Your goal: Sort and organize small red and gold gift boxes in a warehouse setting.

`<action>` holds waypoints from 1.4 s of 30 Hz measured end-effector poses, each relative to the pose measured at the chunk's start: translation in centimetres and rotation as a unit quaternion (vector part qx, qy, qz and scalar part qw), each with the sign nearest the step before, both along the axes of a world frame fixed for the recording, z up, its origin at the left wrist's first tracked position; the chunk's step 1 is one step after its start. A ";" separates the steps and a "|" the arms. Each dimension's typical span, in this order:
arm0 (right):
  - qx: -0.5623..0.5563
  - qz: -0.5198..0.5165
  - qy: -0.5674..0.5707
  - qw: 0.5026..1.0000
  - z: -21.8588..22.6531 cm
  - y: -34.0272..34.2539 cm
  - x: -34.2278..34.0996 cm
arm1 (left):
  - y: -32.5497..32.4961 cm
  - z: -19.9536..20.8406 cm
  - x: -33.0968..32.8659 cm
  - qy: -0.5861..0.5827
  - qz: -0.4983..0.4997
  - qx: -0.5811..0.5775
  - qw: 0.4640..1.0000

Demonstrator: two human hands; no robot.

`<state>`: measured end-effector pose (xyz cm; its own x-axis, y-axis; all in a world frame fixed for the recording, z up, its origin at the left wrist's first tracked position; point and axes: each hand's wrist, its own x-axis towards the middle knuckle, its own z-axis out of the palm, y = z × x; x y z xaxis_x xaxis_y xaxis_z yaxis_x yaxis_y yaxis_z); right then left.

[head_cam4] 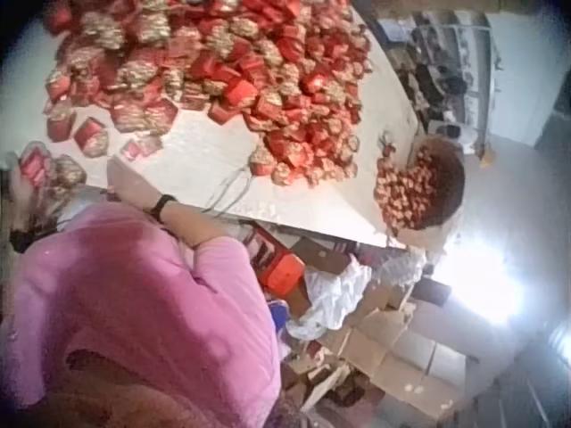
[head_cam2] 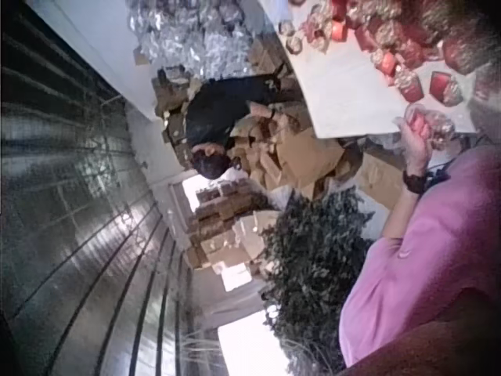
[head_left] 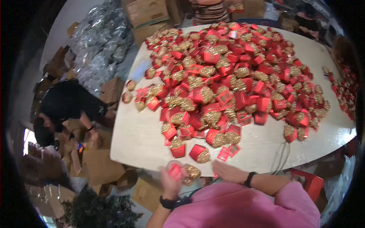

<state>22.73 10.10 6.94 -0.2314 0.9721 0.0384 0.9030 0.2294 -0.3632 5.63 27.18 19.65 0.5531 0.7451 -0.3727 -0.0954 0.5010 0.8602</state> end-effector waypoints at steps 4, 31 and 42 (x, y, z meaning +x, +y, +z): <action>-0.058 -0.054 0.258 0.963 0.2 -0.7 -1.8 | 0.2 0.3 -0.8 -0.093 0.061 -0.107 0.988; 0.163 -0.029 0.359 0.919 19.1 5.1 0.0 | -1.9 0.2 4.3 -0.112 -0.167 0.025 0.979; 0.134 -0.144 0.255 0.947 18.8 5.1 0.0 | -3.2 2.7 4.9 -0.130 -0.211 0.048 0.968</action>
<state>22.74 15.23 25.78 0.1568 0.9313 0.3287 0.6650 0.1466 -0.7323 10.55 24.02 22.37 0.8816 0.4564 -0.1207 -0.1189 0.4620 0.8789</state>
